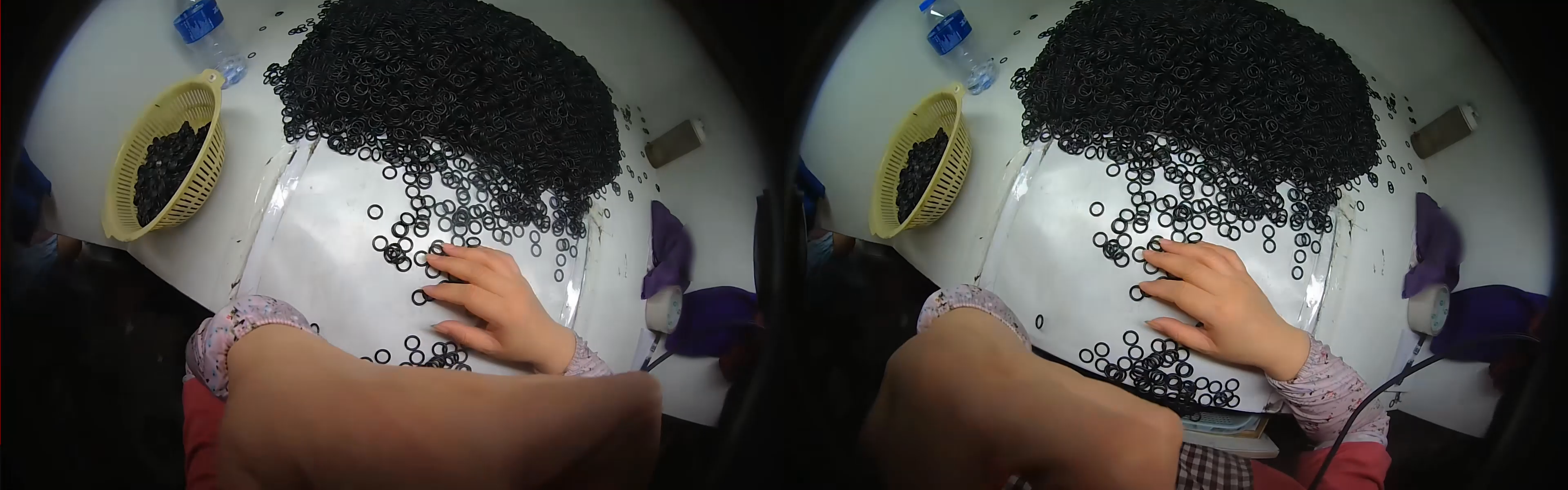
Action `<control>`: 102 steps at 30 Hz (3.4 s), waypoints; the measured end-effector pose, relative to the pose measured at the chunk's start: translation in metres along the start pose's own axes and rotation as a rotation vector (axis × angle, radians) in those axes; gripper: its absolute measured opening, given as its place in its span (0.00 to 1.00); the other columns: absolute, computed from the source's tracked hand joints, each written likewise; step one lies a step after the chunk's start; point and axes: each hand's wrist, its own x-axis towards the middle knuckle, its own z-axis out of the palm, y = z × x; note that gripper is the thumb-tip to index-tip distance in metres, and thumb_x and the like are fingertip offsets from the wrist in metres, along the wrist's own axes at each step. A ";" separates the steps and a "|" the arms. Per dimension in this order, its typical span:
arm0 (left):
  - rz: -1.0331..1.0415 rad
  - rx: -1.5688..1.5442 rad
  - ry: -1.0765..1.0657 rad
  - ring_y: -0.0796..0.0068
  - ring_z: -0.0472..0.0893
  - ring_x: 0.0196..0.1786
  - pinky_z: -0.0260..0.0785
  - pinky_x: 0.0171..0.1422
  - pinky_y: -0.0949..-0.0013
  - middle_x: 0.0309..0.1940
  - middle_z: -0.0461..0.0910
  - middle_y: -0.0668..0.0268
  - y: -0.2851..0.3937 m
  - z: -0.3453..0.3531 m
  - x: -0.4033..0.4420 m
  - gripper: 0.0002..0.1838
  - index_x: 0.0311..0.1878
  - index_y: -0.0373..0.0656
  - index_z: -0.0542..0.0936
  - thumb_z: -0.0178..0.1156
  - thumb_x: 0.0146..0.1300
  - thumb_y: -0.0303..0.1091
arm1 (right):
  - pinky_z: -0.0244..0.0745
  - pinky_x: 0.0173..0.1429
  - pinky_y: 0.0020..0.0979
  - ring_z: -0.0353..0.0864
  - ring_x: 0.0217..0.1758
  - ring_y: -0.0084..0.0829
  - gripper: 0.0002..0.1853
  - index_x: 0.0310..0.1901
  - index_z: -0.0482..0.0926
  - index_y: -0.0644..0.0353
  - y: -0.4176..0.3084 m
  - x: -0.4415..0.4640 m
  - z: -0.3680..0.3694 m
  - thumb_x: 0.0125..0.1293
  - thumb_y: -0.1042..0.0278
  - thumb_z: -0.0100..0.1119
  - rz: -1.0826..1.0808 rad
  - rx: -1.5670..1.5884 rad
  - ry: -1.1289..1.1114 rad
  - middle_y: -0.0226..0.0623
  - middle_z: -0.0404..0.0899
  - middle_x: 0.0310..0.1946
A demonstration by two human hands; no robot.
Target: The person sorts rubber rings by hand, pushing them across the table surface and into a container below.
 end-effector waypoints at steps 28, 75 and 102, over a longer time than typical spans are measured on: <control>0.039 -0.062 -0.012 0.79 0.78 0.40 0.70 0.45 0.74 0.41 0.82 0.66 0.019 -0.002 -0.019 0.12 0.47 0.37 0.85 0.69 0.70 0.37 | 0.81 0.49 0.34 0.83 0.49 0.38 0.14 0.45 0.86 0.56 -0.007 0.021 0.000 0.57 0.69 0.76 -0.042 -0.100 0.147 0.34 0.87 0.47; -1.232 0.602 0.268 0.80 0.84 0.34 0.80 0.39 0.74 0.34 0.85 0.66 -0.038 -0.093 -0.050 0.15 0.48 0.36 0.81 0.55 0.81 0.41 | 0.77 0.49 0.38 0.82 0.44 0.38 0.08 0.37 0.83 0.59 -0.003 0.006 0.013 0.60 0.69 0.74 -0.044 0.055 0.389 0.35 0.84 0.39; -0.950 0.911 0.487 0.80 0.81 0.39 0.76 0.48 0.72 0.36 0.85 0.67 -0.058 -0.118 -0.069 0.13 0.50 0.35 0.81 0.56 0.79 0.36 | 0.80 0.40 0.34 0.85 0.34 0.35 0.07 0.38 0.85 0.62 0.018 -0.007 -0.005 0.67 0.68 0.70 0.333 -0.083 0.356 0.37 0.82 0.35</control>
